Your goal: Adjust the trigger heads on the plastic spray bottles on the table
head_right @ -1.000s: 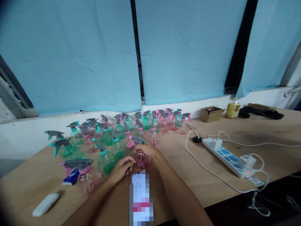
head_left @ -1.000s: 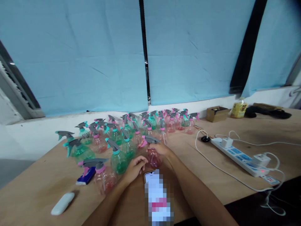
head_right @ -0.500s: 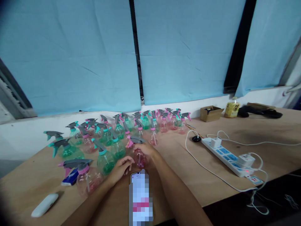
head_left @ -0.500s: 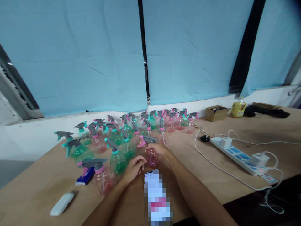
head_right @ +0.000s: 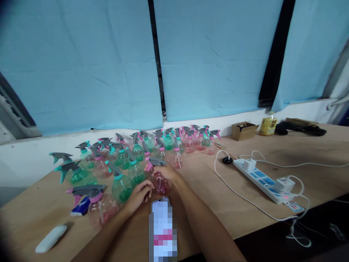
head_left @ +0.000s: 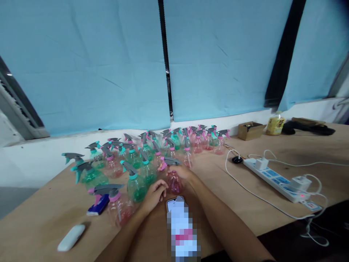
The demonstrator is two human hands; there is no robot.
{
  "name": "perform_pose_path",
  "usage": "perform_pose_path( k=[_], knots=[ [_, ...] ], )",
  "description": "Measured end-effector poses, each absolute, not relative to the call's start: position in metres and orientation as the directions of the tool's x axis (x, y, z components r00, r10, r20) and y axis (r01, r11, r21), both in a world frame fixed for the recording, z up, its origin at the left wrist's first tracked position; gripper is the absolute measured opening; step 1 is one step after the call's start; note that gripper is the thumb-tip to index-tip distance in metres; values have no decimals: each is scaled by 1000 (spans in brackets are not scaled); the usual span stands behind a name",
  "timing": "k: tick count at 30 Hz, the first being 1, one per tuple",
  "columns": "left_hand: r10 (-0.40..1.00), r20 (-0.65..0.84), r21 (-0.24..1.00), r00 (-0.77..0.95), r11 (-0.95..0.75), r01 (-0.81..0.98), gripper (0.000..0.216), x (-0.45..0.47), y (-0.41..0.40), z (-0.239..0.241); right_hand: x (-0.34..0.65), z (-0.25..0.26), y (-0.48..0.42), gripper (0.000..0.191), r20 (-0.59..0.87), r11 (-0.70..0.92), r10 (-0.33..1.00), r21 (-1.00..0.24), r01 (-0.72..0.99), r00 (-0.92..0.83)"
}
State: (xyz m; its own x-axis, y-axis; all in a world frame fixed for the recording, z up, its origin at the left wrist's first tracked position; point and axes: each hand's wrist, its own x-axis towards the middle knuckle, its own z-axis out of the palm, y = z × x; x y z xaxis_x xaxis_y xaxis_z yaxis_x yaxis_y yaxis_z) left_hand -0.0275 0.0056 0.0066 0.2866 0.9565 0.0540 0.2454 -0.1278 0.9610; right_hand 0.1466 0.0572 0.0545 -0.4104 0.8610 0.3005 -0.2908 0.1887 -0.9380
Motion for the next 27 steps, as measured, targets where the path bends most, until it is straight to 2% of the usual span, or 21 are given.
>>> perform_pose_path(
  k=[10,20,27],
  knots=[
    [949,56,959,309,-137,247,25,-28,5,6,144,47,58,13,271,172,893,-943,-283,-358],
    [954,50,962,297,-126,241,23,-27,4,9,143,52,59,20,346,229,840,-924,-306,-418],
    [951,47,961,305,-126,247,22,-28,5,7,145,52,56,6,271,181,888,-949,-260,-372]
  ],
)
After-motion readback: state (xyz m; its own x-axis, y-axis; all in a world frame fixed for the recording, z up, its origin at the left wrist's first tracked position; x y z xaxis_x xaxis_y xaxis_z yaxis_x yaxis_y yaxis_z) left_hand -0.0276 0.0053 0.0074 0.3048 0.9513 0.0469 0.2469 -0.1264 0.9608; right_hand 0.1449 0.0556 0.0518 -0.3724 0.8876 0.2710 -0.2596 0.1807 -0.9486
